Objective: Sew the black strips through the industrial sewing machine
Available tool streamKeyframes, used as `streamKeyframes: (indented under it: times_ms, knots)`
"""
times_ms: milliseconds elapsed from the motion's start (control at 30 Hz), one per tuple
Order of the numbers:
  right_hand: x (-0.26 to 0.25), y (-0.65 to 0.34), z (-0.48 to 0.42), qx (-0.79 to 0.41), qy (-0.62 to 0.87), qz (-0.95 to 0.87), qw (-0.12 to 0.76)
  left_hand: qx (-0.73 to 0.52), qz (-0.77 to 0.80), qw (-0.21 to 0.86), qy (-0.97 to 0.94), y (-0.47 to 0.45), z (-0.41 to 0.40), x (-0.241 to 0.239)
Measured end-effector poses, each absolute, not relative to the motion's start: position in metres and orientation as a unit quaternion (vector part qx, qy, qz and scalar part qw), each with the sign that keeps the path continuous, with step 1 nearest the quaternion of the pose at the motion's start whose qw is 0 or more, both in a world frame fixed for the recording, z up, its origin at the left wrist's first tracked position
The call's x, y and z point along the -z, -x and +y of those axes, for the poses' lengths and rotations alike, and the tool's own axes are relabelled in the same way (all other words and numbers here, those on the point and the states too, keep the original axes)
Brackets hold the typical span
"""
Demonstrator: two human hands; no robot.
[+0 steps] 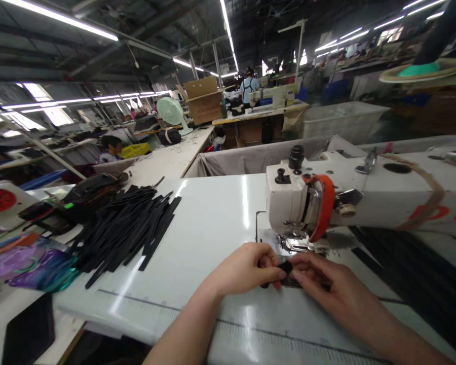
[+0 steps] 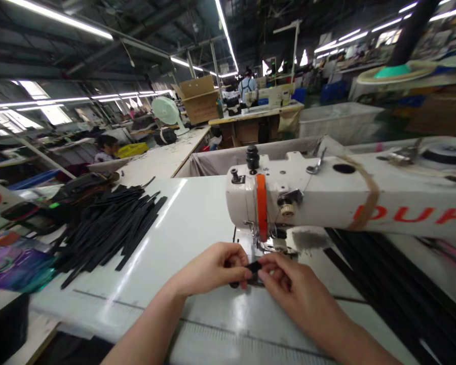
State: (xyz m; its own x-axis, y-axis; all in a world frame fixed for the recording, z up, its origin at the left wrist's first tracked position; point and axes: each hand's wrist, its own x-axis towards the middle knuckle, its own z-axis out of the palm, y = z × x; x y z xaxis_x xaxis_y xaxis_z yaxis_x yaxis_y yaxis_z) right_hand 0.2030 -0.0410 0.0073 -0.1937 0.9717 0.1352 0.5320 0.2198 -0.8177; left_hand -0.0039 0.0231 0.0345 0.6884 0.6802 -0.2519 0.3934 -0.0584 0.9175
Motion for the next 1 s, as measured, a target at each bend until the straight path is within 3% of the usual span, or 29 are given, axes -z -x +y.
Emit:
streamKeyframes:
  times_ms: [67,233,733,833,933,1000]
  knots:
    - [-0.013,-0.202,-0.043,-0.374,0.526,-0.661,0.383,-0.136,0.327,0.663,-0.659,0.003,0.018,-0.039]
    - [-0.016,-0.202,-0.048,-0.323,0.531,-0.645,0.445,-0.146,0.25,0.764,-0.577,0.001,0.015,-0.046]
    - [-0.017,-0.204,-0.051,-0.308,0.485,-0.714,0.401,-0.082,0.232,0.807,-0.537,0.0,0.016,-0.049]
    - [-0.009,-0.205,-0.047,-0.172,0.491,-0.764,0.381,-0.132,0.295,0.805,-0.498,-0.004,0.018,-0.041]
    - [-0.003,-0.205,-0.044,0.026,0.407,-0.857,0.315,-0.23,0.375,0.772,-0.459,-0.011,0.021,-0.026]
    - [-0.002,-0.204,-0.047,0.097,0.344,-0.896,0.264,-0.232,0.424,0.731,-0.482,-0.017,0.022,-0.016]
